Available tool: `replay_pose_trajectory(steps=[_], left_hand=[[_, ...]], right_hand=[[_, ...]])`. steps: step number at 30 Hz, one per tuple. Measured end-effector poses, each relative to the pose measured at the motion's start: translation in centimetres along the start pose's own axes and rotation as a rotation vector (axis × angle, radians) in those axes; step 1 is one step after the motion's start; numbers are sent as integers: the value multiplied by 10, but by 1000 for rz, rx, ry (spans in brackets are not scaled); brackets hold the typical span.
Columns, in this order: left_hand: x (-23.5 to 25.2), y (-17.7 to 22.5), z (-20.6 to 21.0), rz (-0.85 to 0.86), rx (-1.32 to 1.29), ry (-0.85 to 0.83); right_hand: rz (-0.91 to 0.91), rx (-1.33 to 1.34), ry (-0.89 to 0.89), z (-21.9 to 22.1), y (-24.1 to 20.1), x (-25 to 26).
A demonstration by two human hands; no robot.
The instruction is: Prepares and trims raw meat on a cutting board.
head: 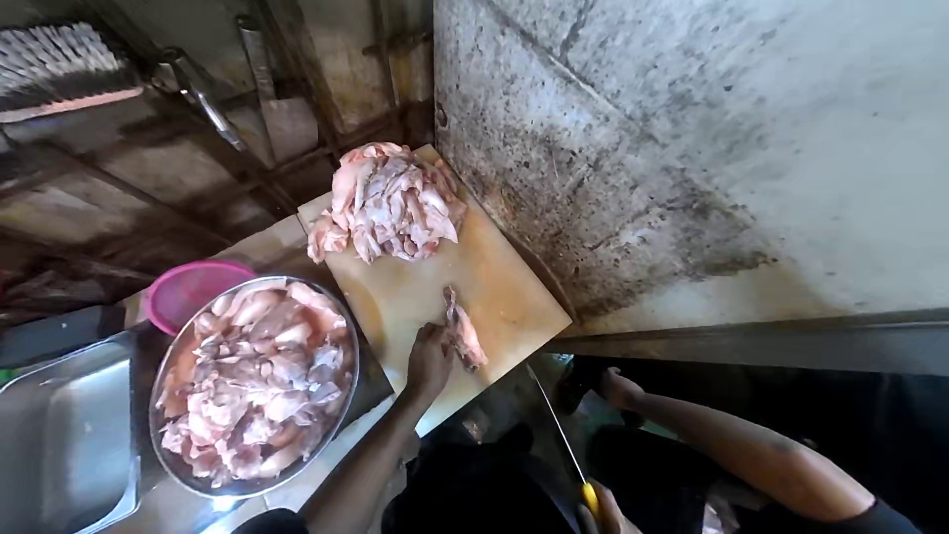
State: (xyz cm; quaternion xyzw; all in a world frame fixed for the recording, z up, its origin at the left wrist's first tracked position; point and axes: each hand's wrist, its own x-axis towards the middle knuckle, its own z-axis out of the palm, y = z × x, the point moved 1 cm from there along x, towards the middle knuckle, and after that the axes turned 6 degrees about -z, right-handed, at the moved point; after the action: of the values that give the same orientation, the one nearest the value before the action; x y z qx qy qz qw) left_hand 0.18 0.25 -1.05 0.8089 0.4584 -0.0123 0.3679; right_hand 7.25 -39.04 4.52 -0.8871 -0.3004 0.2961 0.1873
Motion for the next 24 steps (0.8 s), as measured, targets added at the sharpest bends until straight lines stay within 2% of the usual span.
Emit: replay_pose_trajectory(steps=[4,7,11,15,19,20,22,24], left_hand=[[-7,0,0,30,9,6],[-8,8,0,65,29,46],[6,27,-3,292,212,28],[29,52,-7,546,518,-170],[43,61,-5,715,735,-477],[47,60,-8,761,741,-486],[53,65,-25,809,686,-401],[55,78,-50,763,611,-282]], right_hand=[[-118,24,45,3,-56,38],[-131,28,80,12,-77,63],[-122,86,125,17,-93,75],[-116,124,174,12,-96,70],[-90,109,156,5,-88,59],[-90,104,155,4,-85,56],[-84,102,174,6,-78,51],[-54,128,209,11,-72,46]])
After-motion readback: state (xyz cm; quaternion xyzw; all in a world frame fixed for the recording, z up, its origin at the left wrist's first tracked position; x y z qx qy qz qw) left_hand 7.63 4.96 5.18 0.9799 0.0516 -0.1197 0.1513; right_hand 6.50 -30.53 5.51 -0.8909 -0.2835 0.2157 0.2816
